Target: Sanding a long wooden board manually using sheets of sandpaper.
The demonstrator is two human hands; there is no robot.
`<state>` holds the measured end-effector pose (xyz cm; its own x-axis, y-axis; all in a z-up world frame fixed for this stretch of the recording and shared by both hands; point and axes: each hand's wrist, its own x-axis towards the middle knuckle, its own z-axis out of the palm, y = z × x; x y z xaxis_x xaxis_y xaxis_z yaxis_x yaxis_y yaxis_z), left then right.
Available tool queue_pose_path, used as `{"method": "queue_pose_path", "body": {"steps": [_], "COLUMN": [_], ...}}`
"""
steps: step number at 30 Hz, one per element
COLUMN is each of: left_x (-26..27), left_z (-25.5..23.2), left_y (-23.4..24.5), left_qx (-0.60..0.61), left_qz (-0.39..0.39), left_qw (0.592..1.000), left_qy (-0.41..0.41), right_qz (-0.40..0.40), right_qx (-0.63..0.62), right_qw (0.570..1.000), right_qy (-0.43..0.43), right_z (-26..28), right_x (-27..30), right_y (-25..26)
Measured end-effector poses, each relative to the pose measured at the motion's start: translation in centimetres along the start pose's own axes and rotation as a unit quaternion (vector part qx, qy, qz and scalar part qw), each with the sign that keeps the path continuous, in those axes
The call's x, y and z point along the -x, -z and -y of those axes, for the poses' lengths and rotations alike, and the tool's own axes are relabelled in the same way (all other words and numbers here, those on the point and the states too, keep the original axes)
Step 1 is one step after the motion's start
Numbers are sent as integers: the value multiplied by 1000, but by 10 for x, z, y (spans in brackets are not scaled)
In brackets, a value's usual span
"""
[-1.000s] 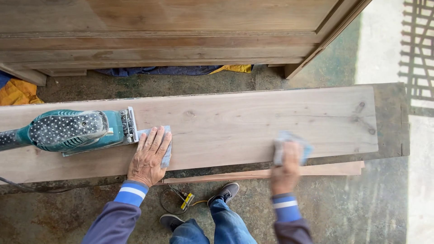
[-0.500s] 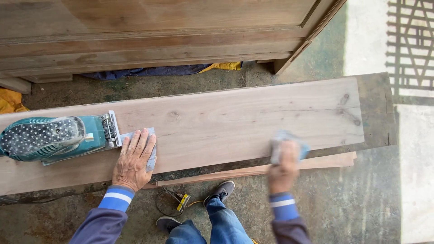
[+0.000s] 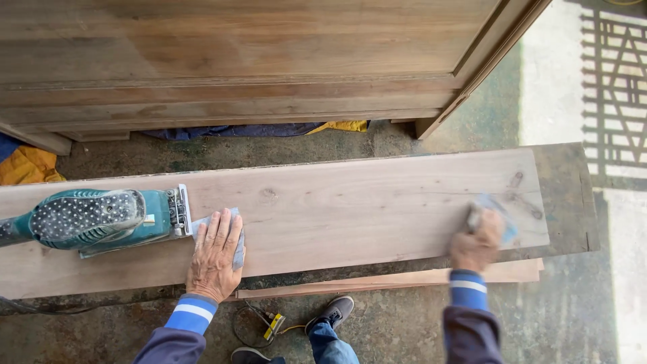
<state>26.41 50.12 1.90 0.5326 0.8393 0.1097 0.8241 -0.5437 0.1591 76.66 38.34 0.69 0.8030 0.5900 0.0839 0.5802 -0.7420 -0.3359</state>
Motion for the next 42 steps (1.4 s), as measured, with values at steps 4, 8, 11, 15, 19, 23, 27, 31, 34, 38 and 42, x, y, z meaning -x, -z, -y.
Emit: {"method": "queue_pose_path", "body": {"steps": [4,8,11,15,19,23,27,31,34,38,42], "left_x": [3,6,4,4,2,2,2,3,0,-1,1], "left_z": [-1,1,0,0,-2,-4,-2,-3,-3,-4,-3], "left_y": [-3,-5,-5,-4,-6,-1,2,3,3,5,4], "left_qx": [12,8,3,27,14,15,21,14,37,21,11], "left_qz": [-18,-15,-7,3,22,4,-2,-3,-10,-8,44], "left_qw": [1000,1000,1000,1000,999,1000,1000,1000,999,1000,999], "left_qy": [5,0,7,15,25,21,8,18,14,10,26], "right_qz": [-85,122,121,-60,-117,69,170,34,-4,-26,143], "right_qx": [-69,-164,-158,4,30,-101,-169,-158,-51,-87,-177], "right_qw": [942,866,887,966,976,897,816,894,953,929,836], "right_qy": [317,457,418,250,182,425,526,418,300,358,499], "right_z": [152,184,122,-7,83,224,224,117,83,163,204], "right_x": [125,152,46,-60,0,128,95,-22,-33,94,163], "right_y": [-64,-60,-33,-40,-73,-86,-64,-37,-39,-76,-63]}}
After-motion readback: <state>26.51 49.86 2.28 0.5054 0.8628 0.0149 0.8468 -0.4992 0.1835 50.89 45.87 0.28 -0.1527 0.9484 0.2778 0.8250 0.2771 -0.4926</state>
